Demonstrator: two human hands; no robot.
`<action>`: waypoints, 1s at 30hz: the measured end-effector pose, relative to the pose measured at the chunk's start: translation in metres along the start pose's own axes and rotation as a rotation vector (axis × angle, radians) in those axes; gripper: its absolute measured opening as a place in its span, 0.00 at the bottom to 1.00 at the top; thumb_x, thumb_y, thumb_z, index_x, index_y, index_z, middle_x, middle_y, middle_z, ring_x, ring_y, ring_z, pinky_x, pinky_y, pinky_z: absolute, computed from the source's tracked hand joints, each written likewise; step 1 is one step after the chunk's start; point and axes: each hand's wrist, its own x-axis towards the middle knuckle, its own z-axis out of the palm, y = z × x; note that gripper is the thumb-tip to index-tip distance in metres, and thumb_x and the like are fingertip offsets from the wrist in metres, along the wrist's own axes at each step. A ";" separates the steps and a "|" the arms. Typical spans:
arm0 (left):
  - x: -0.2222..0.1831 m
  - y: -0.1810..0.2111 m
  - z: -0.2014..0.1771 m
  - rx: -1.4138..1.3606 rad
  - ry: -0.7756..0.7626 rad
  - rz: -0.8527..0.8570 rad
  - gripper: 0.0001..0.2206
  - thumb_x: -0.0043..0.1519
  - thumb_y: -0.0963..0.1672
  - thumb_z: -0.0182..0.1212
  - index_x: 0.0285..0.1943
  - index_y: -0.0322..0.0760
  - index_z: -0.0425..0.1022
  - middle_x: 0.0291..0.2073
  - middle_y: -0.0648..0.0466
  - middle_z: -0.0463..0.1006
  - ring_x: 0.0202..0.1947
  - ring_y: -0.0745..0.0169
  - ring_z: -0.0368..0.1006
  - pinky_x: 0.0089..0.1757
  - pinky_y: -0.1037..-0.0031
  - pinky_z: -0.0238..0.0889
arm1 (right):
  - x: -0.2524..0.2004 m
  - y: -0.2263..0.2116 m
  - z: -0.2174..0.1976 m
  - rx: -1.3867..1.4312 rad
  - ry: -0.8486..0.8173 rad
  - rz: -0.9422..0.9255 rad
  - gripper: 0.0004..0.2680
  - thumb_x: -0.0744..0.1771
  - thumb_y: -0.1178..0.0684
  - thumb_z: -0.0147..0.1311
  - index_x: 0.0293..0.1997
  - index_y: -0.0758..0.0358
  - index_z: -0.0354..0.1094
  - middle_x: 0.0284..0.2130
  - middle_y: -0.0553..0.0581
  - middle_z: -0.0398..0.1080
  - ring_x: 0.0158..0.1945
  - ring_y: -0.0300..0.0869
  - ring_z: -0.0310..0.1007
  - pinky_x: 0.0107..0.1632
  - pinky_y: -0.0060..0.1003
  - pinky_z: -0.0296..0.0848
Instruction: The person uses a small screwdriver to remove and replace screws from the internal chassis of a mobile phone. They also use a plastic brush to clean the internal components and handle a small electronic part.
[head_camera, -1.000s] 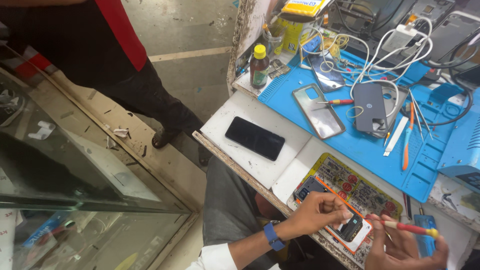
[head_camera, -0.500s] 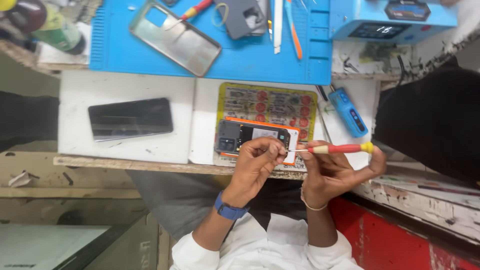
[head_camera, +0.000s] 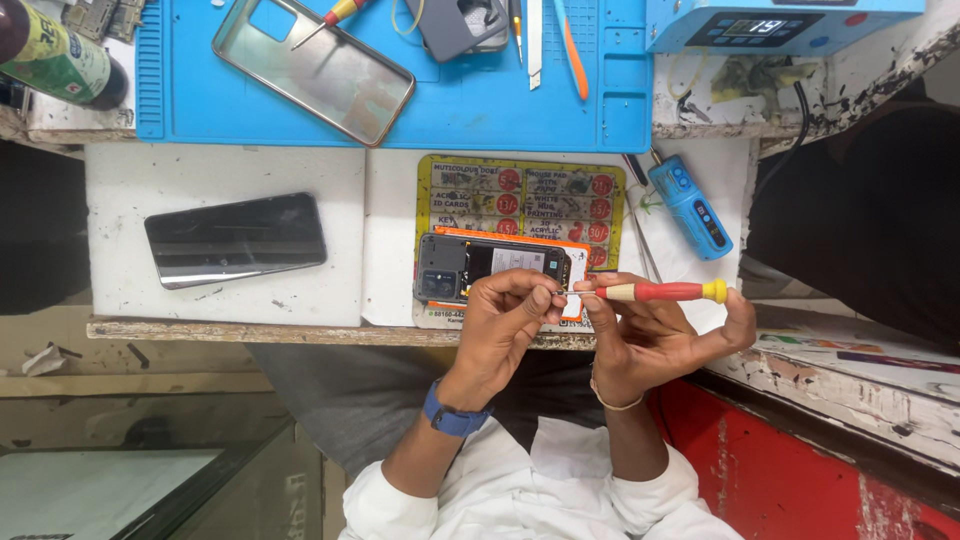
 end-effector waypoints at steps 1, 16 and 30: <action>-0.001 0.000 0.000 0.025 -0.002 0.013 0.07 0.65 0.39 0.66 0.47 0.24 0.79 0.37 0.44 0.83 0.36 0.62 0.77 0.42 0.74 0.71 | 0.000 0.001 -0.001 -0.004 0.000 -0.004 0.34 0.69 0.70 0.62 0.74 0.50 0.33 0.37 0.72 0.76 0.40 0.51 0.84 0.46 0.38 0.87; -0.004 0.032 0.023 0.772 -0.075 0.382 0.05 0.63 0.37 0.67 0.45 0.27 0.81 0.40 0.48 0.82 0.38 0.67 0.79 0.39 0.77 0.76 | 0.005 -0.002 -0.003 -0.037 -0.049 -0.013 0.35 0.68 0.70 0.64 0.73 0.50 0.32 0.39 0.70 0.72 0.42 0.52 0.83 0.45 0.37 0.86; -0.004 0.057 0.036 1.375 -0.129 0.798 0.07 0.58 0.36 0.72 0.43 0.30 0.81 0.36 0.51 0.80 0.34 0.59 0.76 0.35 0.71 0.68 | 0.011 -0.004 -0.005 -0.081 -0.132 -0.164 0.33 0.65 0.69 0.63 0.68 0.50 0.35 0.39 0.65 0.71 0.40 0.54 0.82 0.47 0.44 0.88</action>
